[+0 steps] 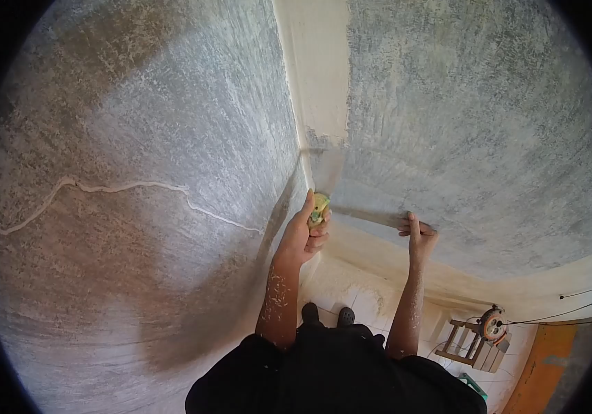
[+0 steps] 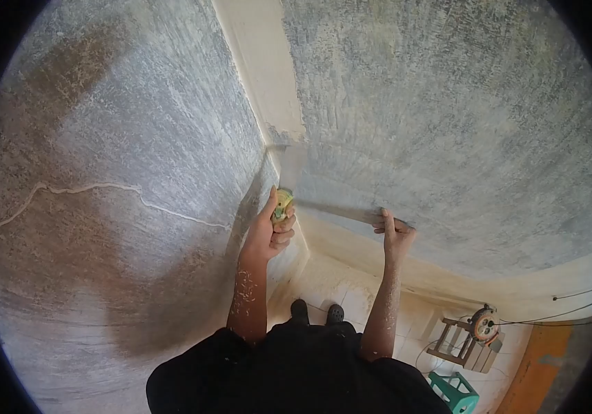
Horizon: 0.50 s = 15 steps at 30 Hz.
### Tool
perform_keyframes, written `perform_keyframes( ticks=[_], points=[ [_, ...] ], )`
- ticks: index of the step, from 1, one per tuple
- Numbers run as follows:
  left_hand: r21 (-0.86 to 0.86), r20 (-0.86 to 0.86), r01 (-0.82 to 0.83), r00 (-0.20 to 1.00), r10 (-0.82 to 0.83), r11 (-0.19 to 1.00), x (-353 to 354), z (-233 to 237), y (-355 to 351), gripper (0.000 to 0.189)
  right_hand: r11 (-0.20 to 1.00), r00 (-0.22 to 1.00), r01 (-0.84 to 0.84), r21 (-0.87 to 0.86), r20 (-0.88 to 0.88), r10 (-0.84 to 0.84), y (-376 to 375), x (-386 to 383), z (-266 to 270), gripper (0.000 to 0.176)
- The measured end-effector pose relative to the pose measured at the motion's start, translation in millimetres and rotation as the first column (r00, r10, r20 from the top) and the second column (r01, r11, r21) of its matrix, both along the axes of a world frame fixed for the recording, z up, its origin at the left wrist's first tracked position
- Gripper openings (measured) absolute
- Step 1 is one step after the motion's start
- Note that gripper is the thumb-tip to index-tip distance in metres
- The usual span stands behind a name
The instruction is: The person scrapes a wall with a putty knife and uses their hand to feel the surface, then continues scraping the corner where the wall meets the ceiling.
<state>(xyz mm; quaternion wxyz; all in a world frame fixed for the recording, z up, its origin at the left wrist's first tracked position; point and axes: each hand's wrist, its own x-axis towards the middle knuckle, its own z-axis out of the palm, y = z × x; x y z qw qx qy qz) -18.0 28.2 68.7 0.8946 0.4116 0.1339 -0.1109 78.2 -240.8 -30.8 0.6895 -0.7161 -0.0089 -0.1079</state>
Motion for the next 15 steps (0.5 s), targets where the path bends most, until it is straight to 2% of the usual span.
perform_keyframes(
  ticks=[3,8,12,15],
  points=[
    [-0.054,0.035,0.019,0.999,-0.017,0.998,9,15,-2,0.060,1.000,1.000,-0.004,0.013,0.021,0.003,2,2,6,0.033],
    [-0.035,0.040,-0.050,0.998,0.052,0.998,2,-8,-5,0.059,0.998,1.000,-0.017,-0.052,0.020,0.018,-1,2,6,0.033],
    [-0.013,0.062,-0.029,0.998,0.029,1.000,7,20,-2,0.059,1.000,1.000,-0.021,0.006,-0.015,0.021,-2,1,1,0.034],
    [-0.028,0.072,-0.031,0.997,0.033,0.999,10,3,-3,0.058,0.999,0.999,-0.033,0.000,-0.002,0.033,0,-2,4,0.034]
  ],
)
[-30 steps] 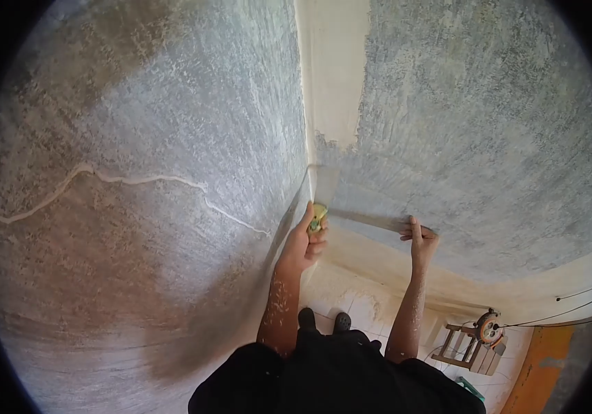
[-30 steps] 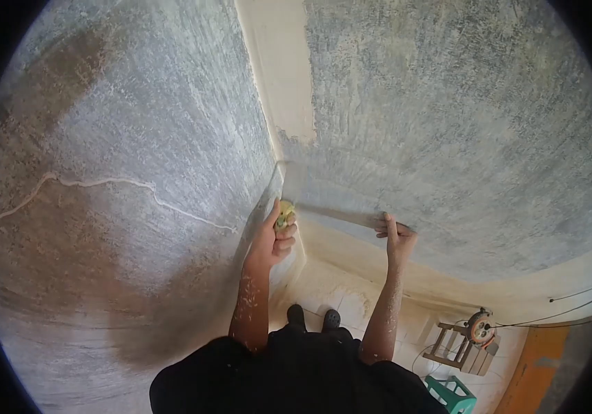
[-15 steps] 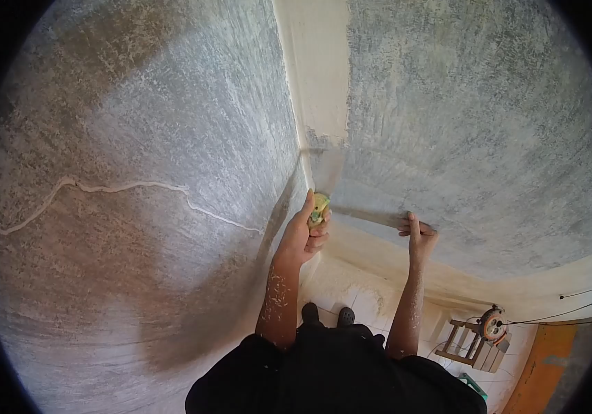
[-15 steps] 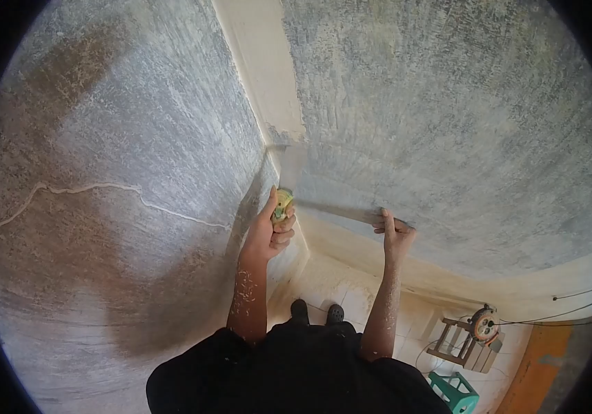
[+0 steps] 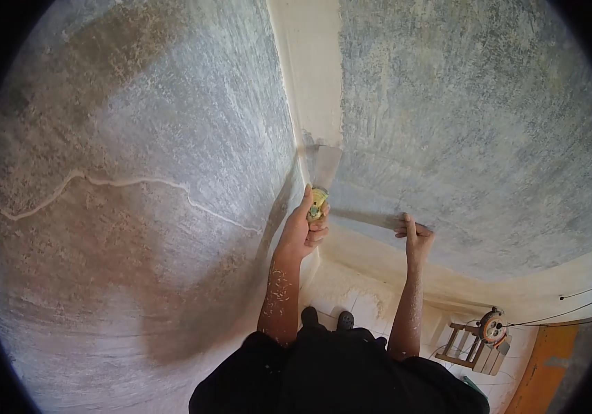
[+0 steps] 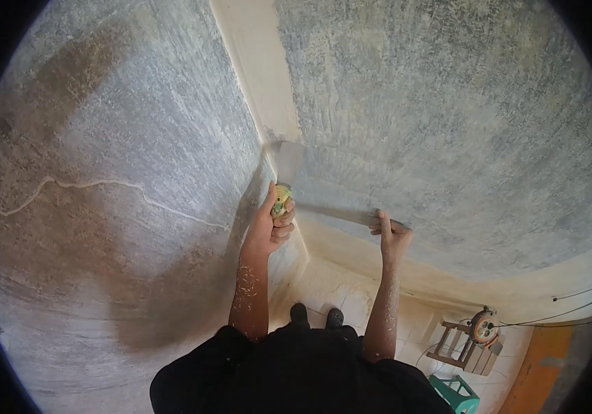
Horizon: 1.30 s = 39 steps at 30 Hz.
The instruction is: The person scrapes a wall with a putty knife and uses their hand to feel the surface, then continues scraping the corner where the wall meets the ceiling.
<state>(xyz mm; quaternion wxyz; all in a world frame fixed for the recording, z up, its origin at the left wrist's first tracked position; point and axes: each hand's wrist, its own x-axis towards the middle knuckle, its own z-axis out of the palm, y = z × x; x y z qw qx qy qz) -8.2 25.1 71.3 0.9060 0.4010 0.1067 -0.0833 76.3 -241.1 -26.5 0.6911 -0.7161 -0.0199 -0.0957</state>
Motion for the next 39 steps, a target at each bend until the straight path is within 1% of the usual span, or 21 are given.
perform_keyframes(
  ticks=[2,3,6,7,10,11,14,15,17,18,21,24,25,26,27,30,32,34,35,38,39],
  points=[
    [-0.031,-0.025,0.002,1.000,-0.003,1.000,-5,-7,-3,0.057,0.999,1.000,-0.009,-0.031,0.012,0.010,-2,5,3,0.035],
    [-0.045,-0.036,0.008,0.999,-0.009,0.999,-5,-2,-5,0.057,1.000,1.000,-0.004,-0.018,0.020,0.005,-1,8,7,0.035],
    [0.042,0.038,-0.001,0.999,0.000,0.999,1,19,6,0.056,1.000,1.000,-0.014,0.001,0.001,0.014,-1,1,6,0.035],
    [0.025,0.040,-0.026,0.999,0.025,0.999,1,15,2,0.056,1.000,1.000,-0.019,0.006,0.007,0.019,-1,5,5,0.035],
    [-0.001,-0.090,-0.031,0.995,0.031,1.000,-9,-7,-3,0.054,1.000,1.000,-0.024,0.016,0.009,0.024,-2,2,5,0.034],
    [-0.045,-0.078,0.015,0.997,-0.018,0.999,-7,-9,-1,0.053,1.000,1.000,-0.023,0.020,0.012,0.023,-1,3,7,0.033],
    [0.036,0.011,0.025,1.000,-0.026,0.999,-4,31,8,0.054,0.999,0.999,-0.032,-0.001,0.001,0.032,-2,2,8,0.032],
    [0.053,0.030,0.018,0.999,-0.020,0.998,-4,24,12,0.054,0.999,1.000,-0.031,-0.006,0.000,0.031,-3,3,5,0.031],
    [0.028,-0.037,0.007,0.999,-0.006,1.000,-9,-5,15,0.054,1.000,1.000,-0.023,-0.009,0.003,0.023,-3,7,-2,0.031],
    [0.014,-0.068,0.004,0.998,-0.003,1.000,-11,-5,11,0.054,1.000,1.000,-0.024,-0.015,0.003,0.024,-4,6,-3,0.031],
    [-0.014,-0.056,-0.053,0.997,0.053,0.998,-5,7,12,0.054,1.000,1.000,-0.014,-0.011,0.008,0.014,-2,6,-1,0.031],
    [0.034,0.045,-0.035,0.998,0.034,0.999,-1,14,20,0.054,1.000,1.000,0.006,-0.003,0.021,-0.006,0,9,3,0.032],
    [-0.012,0.016,-0.029,0.999,0.029,1.000,-4,5,21,0.054,1.000,1.000,0.006,-0.011,0.023,-0.006,0,10,1,0.032],
    [-0.061,-0.020,-0.024,1.000,0.022,0.998,-10,-13,19,0.053,1.000,1.000,0.007,-0.021,0.019,-0.007,-1,6,-4,0.032],
    [-0.112,-0.041,-0.016,0.999,0.012,0.994,-9,-13,16,0.053,1.000,1.000,0.006,-0.015,0.022,-0.005,-1,6,-4,0.033],
    [-0.105,0.066,-0.087,0.993,0.094,0.991,2,-2,20,0.052,1.000,1.000,0.011,0.002,0.024,-0.011,-2,3,-1,0.034],
    [-0.131,0.053,-0.063,0.996,0.070,0.989,-5,-5,21,0.052,0.999,1.000,0.023,0.025,0.020,-0.024,1,3,2,0.034],
    [-0.150,0.065,-0.024,0.997,0.034,0.988,2,-4,23,0.052,1.000,1.000,0.021,0.011,0.014,-0.021,2,6,7,0.034],
    [-0.124,0.013,0.003,1.000,-0.001,0.992,-2,-23,22,0.053,1.000,1.000,0.021,0.003,0.001,-0.021,1,2,6,0.034],
    [-0.095,0.004,-0.036,0.999,0.036,0.995,-1,-15,18,0.053,1.000,1.000,0.016,-0.004,0.026,-0.016,1,3,4,0.035],
    [-0.050,0.038,-0.030,0.999,0.032,0.998,2,14,21,0.054,1.000,1.000,0.019,-0.011,0.021,-0.019,1,1,3,0.035]
  ],
)
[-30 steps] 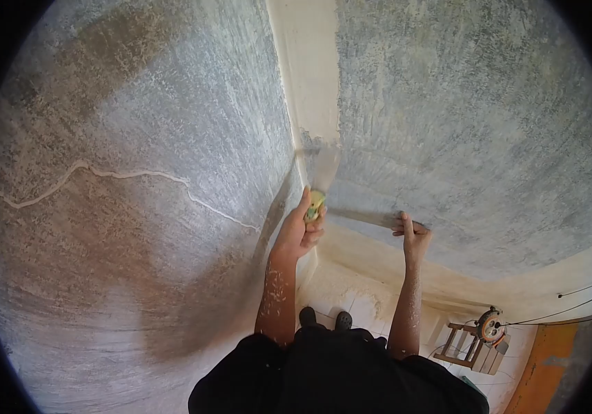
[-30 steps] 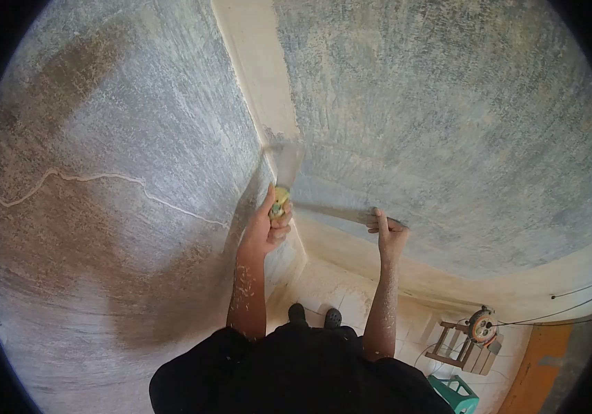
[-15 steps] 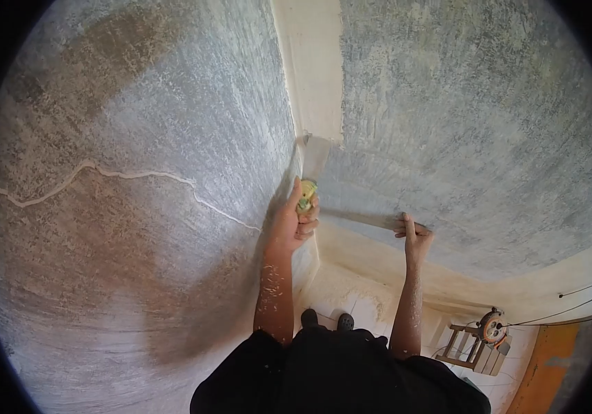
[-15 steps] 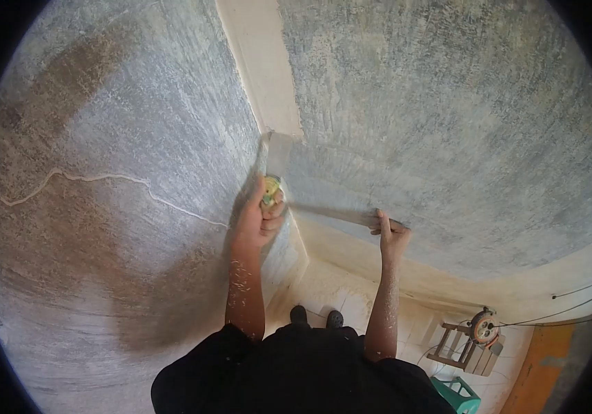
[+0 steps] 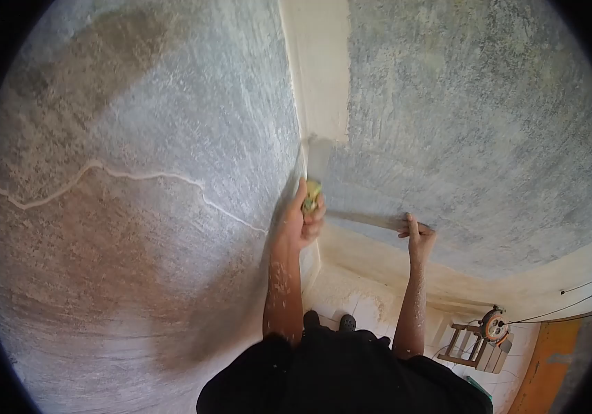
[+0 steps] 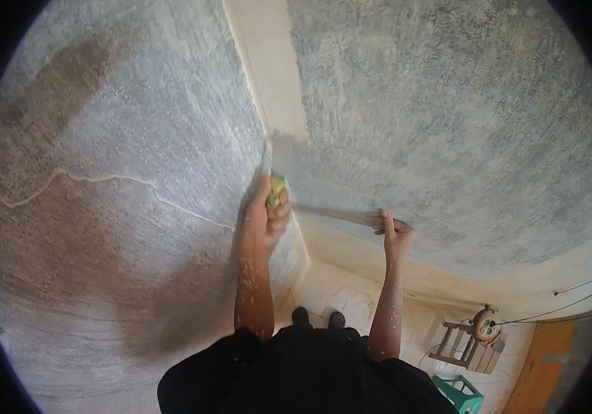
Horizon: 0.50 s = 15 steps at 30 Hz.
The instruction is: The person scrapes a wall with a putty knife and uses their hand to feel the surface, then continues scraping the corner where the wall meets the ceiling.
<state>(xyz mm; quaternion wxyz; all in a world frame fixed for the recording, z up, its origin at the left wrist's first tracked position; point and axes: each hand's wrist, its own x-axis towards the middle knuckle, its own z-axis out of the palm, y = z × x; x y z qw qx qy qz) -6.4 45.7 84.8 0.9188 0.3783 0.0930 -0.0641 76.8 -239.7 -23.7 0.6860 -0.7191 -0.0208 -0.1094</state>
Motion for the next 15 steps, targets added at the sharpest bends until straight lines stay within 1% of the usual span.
perform_keyframes(
  ticks=[3,4,5,7,8,10,11,13,14,15],
  points=[
    [0.004,0.059,0.012,0.998,-0.013,1.000,4,-10,7,0.055,1.000,1.000,0.001,-0.012,0.015,-0.001,2,7,4,0.035],
    [-0.034,-0.005,0.069,0.998,-0.069,0.997,1,-15,7,0.055,1.000,1.000,0.005,-0.009,0.017,-0.005,3,5,2,0.035],
    [-0.052,-0.020,0.066,0.998,-0.067,0.996,-4,-21,4,0.055,1.000,1.000,0.011,-0.011,0.020,-0.011,0,3,-1,0.036],
    [-0.077,-0.021,0.069,0.997,-0.071,0.995,0,-15,2,0.055,1.000,1.000,0.010,0.015,0.023,-0.011,1,7,4,0.035],
    [-0.058,0.003,0.074,0.997,-0.073,0.996,1,-13,3,0.055,1.000,1.000,0.008,0.025,0.009,-0.009,1,2,2,0.034],
    [-0.027,0.056,0.071,0.996,-0.070,0.997,3,6,3,0.055,0.999,1.000,0.014,0.032,-0.001,-0.014,1,-1,0,0.034],
    [-0.012,0.046,0.048,0.998,-0.048,0.999,4,2,4,0.055,0.999,1.000,0.017,0.041,0.004,-0.017,2,2,1,0.034],
    [0.010,0.008,0.012,1.000,-0.012,1.000,-1,-11,-1,0.055,0.999,1.000,0.018,-0.031,-0.011,-0.018,0,-5,-3,0.033],
    [-0.026,0.031,0.044,0.999,-0.043,0.999,5,-12,0,0.055,0.998,1.000,0.021,-0.067,0.001,-0.021,-2,2,1,0.032],
    [-0.056,0.051,0.073,0.996,-0.070,0.996,7,-4,4,0.055,0.999,1.000,0.023,-0.039,0.014,-0.022,-1,8,5,0.032]
  ],
)
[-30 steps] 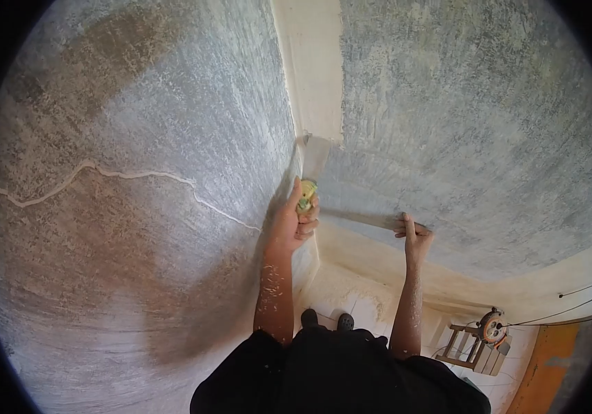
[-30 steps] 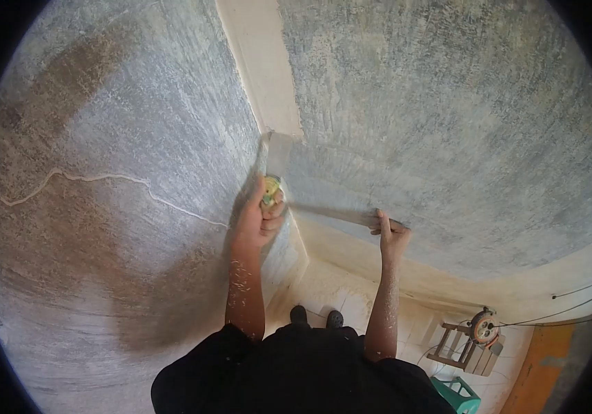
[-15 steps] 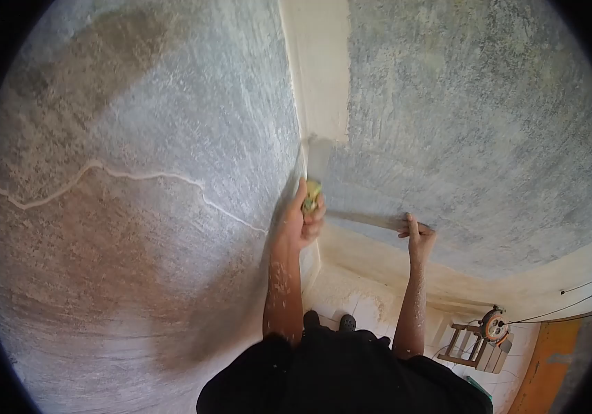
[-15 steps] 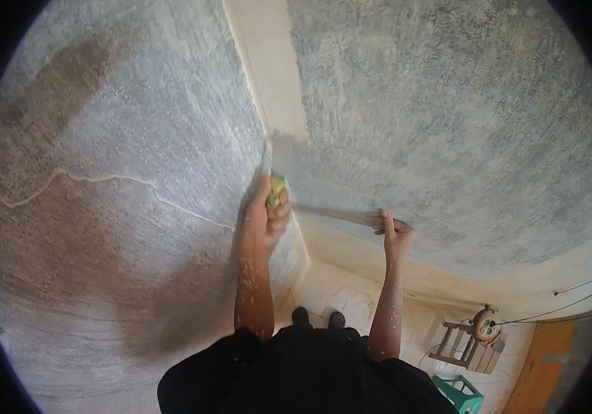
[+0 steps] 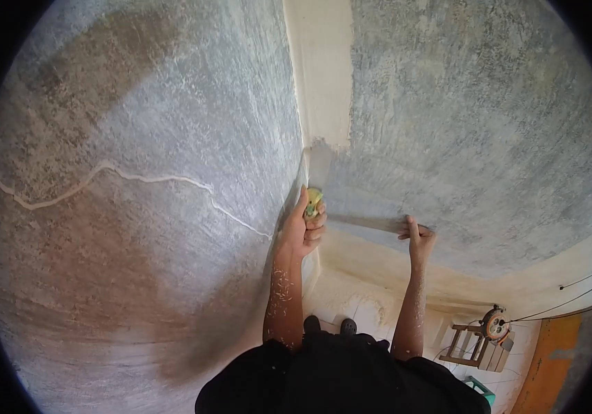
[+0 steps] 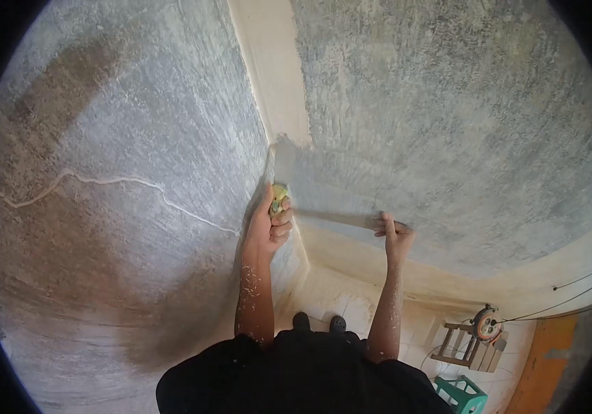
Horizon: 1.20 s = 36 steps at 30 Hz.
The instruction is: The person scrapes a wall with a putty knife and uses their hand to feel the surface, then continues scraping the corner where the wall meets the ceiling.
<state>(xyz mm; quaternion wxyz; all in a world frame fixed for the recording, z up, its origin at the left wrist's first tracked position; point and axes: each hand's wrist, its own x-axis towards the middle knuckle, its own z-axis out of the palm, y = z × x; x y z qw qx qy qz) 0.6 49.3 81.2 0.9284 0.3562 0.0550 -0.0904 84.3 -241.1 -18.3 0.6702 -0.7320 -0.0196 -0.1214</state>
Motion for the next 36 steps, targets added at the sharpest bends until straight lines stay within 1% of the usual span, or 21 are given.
perform_keyframes(
  ticks=[1,5,8,11,12,15,17,18,19,20,21,22,24,25,26,28,29,31,32,35,36],
  points=[
    [-0.031,0.004,0.027,1.000,-0.027,0.999,-3,4,3,0.055,1.000,1.000,-0.002,0.027,-0.001,0.002,2,-2,0,0.032],
    [0.092,-0.001,-0.057,0.998,0.057,0.994,-3,3,0,0.055,0.995,1.000,-0.018,0.099,0.007,0.017,6,-5,-3,0.033],
    [0.029,-0.036,-0.013,0.999,0.014,1.000,-4,-12,3,0.054,0.997,1.000,-0.018,0.081,0.021,0.016,3,1,0,0.033],
    [0.018,0.032,0.016,0.999,-0.017,1.000,-4,30,3,0.054,0.995,1.000,-0.020,0.102,-0.001,0.021,4,-9,-7,0.034],
    [0.023,0.031,-0.009,0.999,0.008,1.000,-1,25,5,0.054,0.993,1.000,-0.024,0.117,0.006,0.023,4,-6,-5,0.034],
    [0.018,0.000,-0.056,0.998,0.056,0.998,-3,0,2,0.054,0.999,1.000,-0.020,-0.039,0.014,0.020,-2,-6,-2,0.034],
    [0.004,-0.035,-0.070,0.997,0.070,0.998,-4,-1,0,0.053,0.999,1.000,0.001,0.043,0.024,-0.002,2,-3,2,0.034],
    [-0.011,0.028,-0.068,0.997,0.068,0.998,-1,14,1,0.051,0.997,1.000,0.008,0.082,0.013,-0.010,6,-8,0,0.034],
    [-0.028,0.095,-0.068,0.993,0.070,0.997,10,50,2,0.049,0.995,0.999,0.024,0.092,0.022,-0.026,8,-9,2,0.035],
    [-0.050,0.156,-0.065,0.985,0.072,0.997,16,81,0,0.048,1.000,1.000,0.020,0.019,0.006,-0.020,7,-12,0,0.035],
    [0.021,0.200,-0.093,0.976,0.087,0.995,14,104,-3,0.047,0.998,1.000,0.017,-0.060,-0.006,-0.017,1,-14,-2,0.035],
    [0.006,0.131,-0.117,0.985,0.115,0.993,12,95,-7,0.048,0.991,1.000,0.014,-0.133,-0.003,-0.014,-3,-8,1,0.035],
    [0.008,0.016,-0.161,0.987,0.161,0.987,10,45,-6,0.051,0.999,1.000,-0.019,-0.043,0.016,0.019,-3,-4,-1,0.034],
    [0.002,0.000,-0.142,0.990,0.142,0.990,5,4,-4,0.052,0.999,0.999,-0.032,0.008,0.017,0.032,-1,-6,-4,0.033],
    [-0.006,-0.021,-0.117,0.993,0.116,0.993,-1,-4,-6,0.052,0.999,1.000,-0.024,0.046,0.021,0.023,0,-5,-6,0.033],
    [-0.034,-0.076,-0.080,0.994,0.077,0.996,-11,-3,-11,0.053,0.994,1.000,-0.020,0.107,0.018,0.018,3,-6,-5,0.034],
    [0.043,0.014,-0.134,0.991,0.134,0.990,-3,2,-5,0.053,0.991,1.000,-0.015,0.133,0.024,0.012,4,-8,-5,0.033],
    [0.034,0.120,-0.103,0.988,0.098,0.994,15,65,0,0.053,0.984,0.999,-0.014,0.179,0.037,0.008,8,-9,0,0.031],
    [0.031,0.174,-0.081,0.982,0.075,0.996,19,80,1,0.053,0.987,0.999,-0.025,0.162,0.028,0.021,8,-10,-3,0.031],
    [-0.026,0.147,-0.123,0.981,0.126,0.992,17,78,-8,0.049,0.992,0.999,-0.048,0.114,0.016,0.047,0,-6,-6,0.031],
    [0.016,0.066,-0.166,0.984,0.165,0.986,14,56,-11,0.049,0.993,0.998,-0.057,0.107,0.011,0.056,0,-7,-6,0.032]
  ],
)
